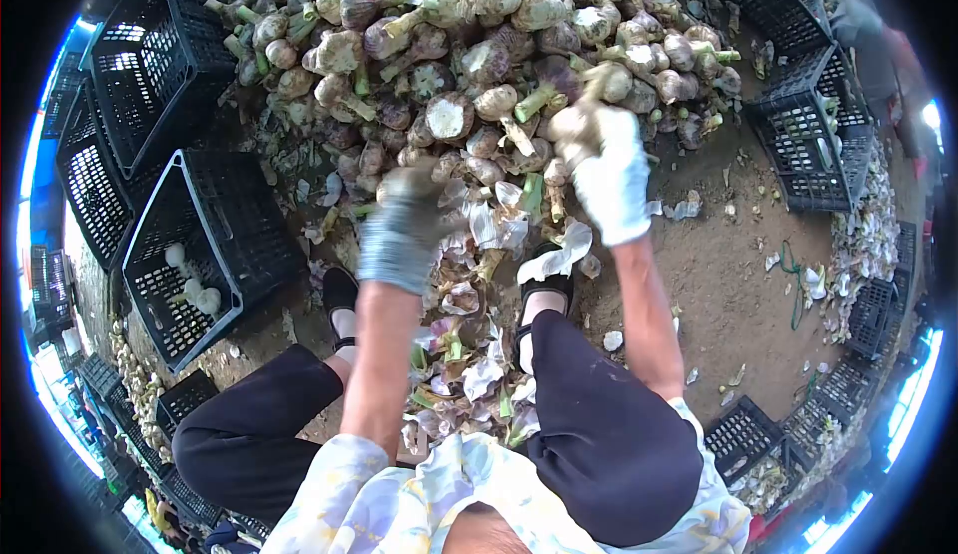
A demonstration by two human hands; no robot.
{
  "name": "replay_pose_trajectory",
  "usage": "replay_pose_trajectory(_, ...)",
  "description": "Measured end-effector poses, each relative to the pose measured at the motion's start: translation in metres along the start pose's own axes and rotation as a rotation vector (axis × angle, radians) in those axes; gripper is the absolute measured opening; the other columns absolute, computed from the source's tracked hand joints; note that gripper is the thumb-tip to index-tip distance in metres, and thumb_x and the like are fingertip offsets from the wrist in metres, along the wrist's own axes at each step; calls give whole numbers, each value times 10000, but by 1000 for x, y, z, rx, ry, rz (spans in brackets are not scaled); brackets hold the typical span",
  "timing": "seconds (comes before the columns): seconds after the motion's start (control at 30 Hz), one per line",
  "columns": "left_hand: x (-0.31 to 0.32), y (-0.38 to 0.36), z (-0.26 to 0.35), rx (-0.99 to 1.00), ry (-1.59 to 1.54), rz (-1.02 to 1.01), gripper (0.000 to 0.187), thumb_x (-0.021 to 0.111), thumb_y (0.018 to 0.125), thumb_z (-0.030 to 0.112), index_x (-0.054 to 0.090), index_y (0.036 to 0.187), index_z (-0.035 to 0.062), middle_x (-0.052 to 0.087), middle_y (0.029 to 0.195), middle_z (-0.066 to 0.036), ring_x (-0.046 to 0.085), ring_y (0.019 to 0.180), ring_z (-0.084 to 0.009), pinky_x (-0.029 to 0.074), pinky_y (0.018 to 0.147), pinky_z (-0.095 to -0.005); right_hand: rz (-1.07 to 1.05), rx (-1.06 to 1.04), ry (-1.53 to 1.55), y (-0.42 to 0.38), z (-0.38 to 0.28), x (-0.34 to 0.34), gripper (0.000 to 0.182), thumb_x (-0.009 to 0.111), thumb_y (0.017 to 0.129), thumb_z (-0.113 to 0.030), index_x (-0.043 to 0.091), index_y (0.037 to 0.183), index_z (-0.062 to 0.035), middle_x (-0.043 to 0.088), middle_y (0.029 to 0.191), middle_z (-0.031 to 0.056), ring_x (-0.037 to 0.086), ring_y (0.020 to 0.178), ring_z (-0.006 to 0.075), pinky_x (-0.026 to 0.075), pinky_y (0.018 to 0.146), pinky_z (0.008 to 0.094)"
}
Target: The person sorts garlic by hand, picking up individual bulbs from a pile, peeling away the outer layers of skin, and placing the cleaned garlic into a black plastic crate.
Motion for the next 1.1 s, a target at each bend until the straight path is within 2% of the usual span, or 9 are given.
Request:
replay_pose_trajectory(0.07,52,-8,-54,-363,-536,-92,540,648,760,441,529,1121,58,545,1069,-124,545,943,-237,459,851,-374,-7,-359,-153,-36,-37,19,309,663,678,-53,581,976,-45,562,904,117,562,810,212,472,707,313)
replay_pose_trajectory(0.1,57,4,-75,-221,-730,-29,549,641,781,393,497,1168,31,499,1165,-163,539,1002,-263,465,865,-427,-110,-341,-162,-53,-46,31,389,664,669,-25,560,1043,-35,574,922,91,556,879,176,462,736,288)
replay_pose_trajectory(0.23,48,-17,-38,108,-422,-168,470,619,821,153,444,1234,14,537,1141,-120,546,1017,-224,452,897,-355,-325,572,1070,-69,6,48,426,646,779,-94,497,1165,7,593,1021,87,571,881,126,467,763,224)
replay_pose_trajectory(0.33,39,-24,-31,350,166,-56,453,603,818,95,449,1236,15,523,1167,-124,540,1033,-222,428,914,-314,-490,748,936,-69,7,66,334,676,762,-151,577,1047,-6,630,899,39,580,810,111,469,724,232)
replay_pose_trajectory(0.43,51,-39,-19,583,628,-14,411,571,832,65,465,1222,-8,503,1195,-131,493,1100,-210,374,959,-304,-382,401,811,-63,-7,64,220,663,774,-142,628,952,-17,641,850,30,571,750,93,465,678,236)
replay_pose_trajectory(0.5,42,-36,-32,325,75,10,456,571,848,113,422,1266,8,523,1163,-102,520,1045,-171,419,916,-287,-372,515,886,-73,3,72,228,658,780,-138,624,968,-12,640,855,29,569,751,88,466,673,235)
replay_pose_trajectory(0.67,32,-26,-48,167,-149,-24,423,571,860,166,440,1231,10,530,1138,-104,534,1018,-177,443,900,-290,-395,822,1040,-85,18,71,261,644,794,-127,611,1019,1,638,878,29,574,758,78,475,652,223)
replay_pose_trajectory(0.83,38,-30,-35,346,291,30,389,559,872,194,448,1199,15,540,1110,-105,535,1003,-171,471,854,-306,-360,470,808,-65,0,78,269,655,779,-171,613,984,-1,628,842,29,556,741,94,462,687,232)
replay_pose_trajectory(1.1,26,-22,-68,-2,-444,-96,373,541,876,220,462,1193,39,553,1085,-102,568,935,-210,525,721,-355,-548,423,674,-69,10,70,289,638,776,-133,609,1023,13,643,884,51,575,745,85,485,658,229)
Point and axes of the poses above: each hand's wrist, its own y-axis towards the middle knuckle, its own x-axis out of the palm, z = x × y, the point moved 6 cm from there along y, towards the middle knuckle
